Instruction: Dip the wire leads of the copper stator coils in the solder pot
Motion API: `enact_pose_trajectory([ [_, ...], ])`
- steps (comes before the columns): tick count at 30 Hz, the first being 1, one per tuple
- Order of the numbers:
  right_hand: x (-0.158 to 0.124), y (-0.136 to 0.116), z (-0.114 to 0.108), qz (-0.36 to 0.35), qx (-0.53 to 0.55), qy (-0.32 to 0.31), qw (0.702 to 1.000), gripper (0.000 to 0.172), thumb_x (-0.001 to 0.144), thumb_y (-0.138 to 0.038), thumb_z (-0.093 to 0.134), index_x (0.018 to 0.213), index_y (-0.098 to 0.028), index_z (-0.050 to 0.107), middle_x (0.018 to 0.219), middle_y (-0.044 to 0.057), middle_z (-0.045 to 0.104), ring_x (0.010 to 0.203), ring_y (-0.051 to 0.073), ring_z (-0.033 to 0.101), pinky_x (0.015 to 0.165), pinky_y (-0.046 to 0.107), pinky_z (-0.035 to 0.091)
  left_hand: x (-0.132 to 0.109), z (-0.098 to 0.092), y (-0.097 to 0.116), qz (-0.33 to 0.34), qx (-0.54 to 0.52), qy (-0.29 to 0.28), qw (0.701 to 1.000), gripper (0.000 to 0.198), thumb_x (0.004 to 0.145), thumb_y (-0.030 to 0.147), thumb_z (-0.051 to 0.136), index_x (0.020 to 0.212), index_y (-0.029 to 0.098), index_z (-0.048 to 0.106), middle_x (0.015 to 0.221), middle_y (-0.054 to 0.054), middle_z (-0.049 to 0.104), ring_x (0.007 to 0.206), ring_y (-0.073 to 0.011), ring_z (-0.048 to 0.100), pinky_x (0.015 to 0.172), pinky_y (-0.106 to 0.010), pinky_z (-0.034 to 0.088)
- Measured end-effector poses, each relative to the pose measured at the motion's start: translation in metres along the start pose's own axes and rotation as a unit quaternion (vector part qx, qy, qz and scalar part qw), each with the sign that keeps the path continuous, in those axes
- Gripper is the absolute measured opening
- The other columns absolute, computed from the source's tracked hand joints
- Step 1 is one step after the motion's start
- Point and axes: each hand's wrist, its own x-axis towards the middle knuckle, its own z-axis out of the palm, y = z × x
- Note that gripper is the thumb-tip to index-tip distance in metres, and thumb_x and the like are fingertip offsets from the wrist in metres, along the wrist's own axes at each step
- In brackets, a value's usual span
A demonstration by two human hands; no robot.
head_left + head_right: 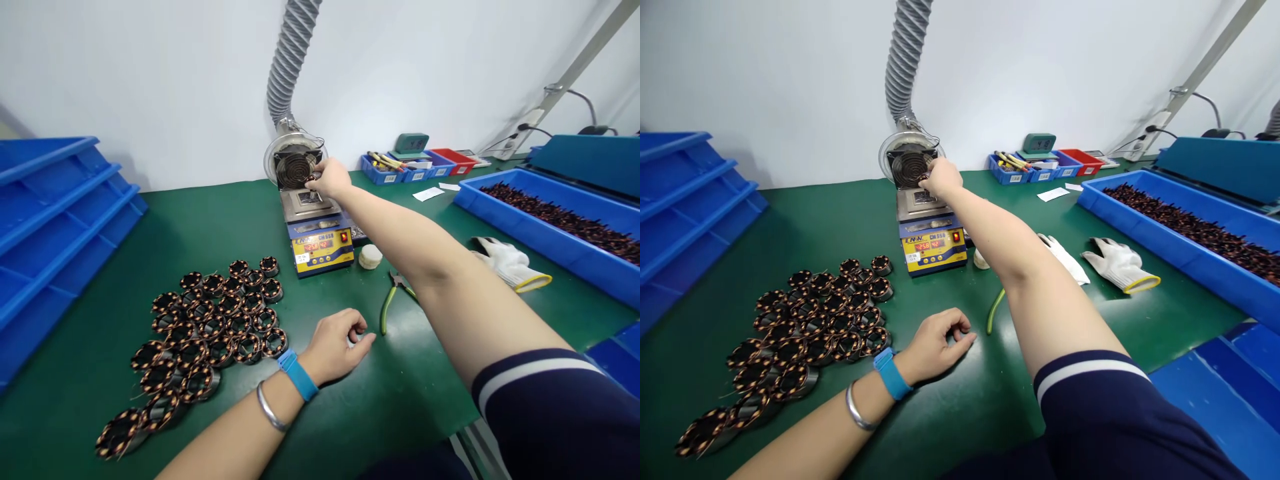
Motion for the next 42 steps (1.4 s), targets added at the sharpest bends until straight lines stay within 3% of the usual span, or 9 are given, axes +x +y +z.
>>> enact_pose_trajectory([
  [16, -0.008, -0.006, 0.006, -0.024, -0.083, -0.009, 0.996, 0.035, 0.074, -0.020, 0.076, 0.107, -0.011, 0.068, 0.107, 0.011, 0.069, 0.106, 0.030, 0.064, 0.095, 0.043, 0.051, 0.000, 0.000, 0.001, -0.010, 0.002, -0.003, 1.000, 0.013, 0.080, 0.030, 0.059, 0.079, 0.018, 0.055, 0.072, 0.000, 0.058, 0.065, -0.0131, 0.052, 0.065, -0.027, 0.038],
  [24, -0.001, -0.009, 0.002, -0.016, -0.063, -0.001, 0.998, 0.041, 0.075, -0.020, 0.075, 0.113, -0.009, 0.064, 0.113, 0.014, 0.065, 0.109, 0.029, 0.062, 0.098, 0.046, 0.049, -0.001, 0.000, 0.001, -0.011, -0.001, -0.003, 1.000, 0.013, 0.080, 0.030, 0.059, 0.079, 0.018, 0.055, 0.072, 0.000, 0.058, 0.065, -0.0129, 0.051, 0.065, -0.027, 0.038],
  [32, -0.007, -0.007, 0.006, -0.022, -0.075, -0.004, 0.997, 0.035, 0.073, -0.018, 0.076, 0.106, -0.010, 0.067, 0.107, 0.012, 0.067, 0.106, 0.029, 0.063, 0.096, 0.043, 0.050, -0.001, 0.000, 0.000, -0.005, -0.001, 0.000, 1.000, 0.013, 0.080, 0.030, 0.059, 0.079, 0.018, 0.055, 0.072, 0.000, 0.058, 0.065, -0.0128, 0.051, 0.064, -0.027, 0.038],
  [38, -0.005, -0.007, -0.020, 0.019, 0.043, 0.009, 0.999, 0.035, 0.069, -0.022, 0.080, 0.098, -0.007, 0.066, 0.099, 0.011, 0.067, 0.098, 0.024, 0.063, 0.094, 0.039, 0.049, -0.001, 0.000, 0.000, -0.002, 0.000, 0.002, 1.000, 0.013, 0.080, 0.031, 0.059, 0.079, 0.018, 0.056, 0.071, 0.000, 0.058, 0.064, -0.0125, 0.051, 0.064, -0.026, 0.038],
  [42, -0.031, -0.002, -0.055, 0.095, 0.205, -0.044, 0.973, 0.024, 0.072, -0.026, 0.080, 0.082, -0.009, 0.066, 0.077, 0.005, 0.064, 0.072, 0.014, 0.060, 0.073, 0.029, 0.053, 0.004, -0.002, -0.002, 0.009, 0.013, 0.005, 1.000, 0.015, 0.082, 0.033, 0.056, 0.078, 0.018, 0.057, 0.070, -0.001, 0.059, 0.065, -0.0130, 0.052, 0.064, -0.026, 0.040],
])
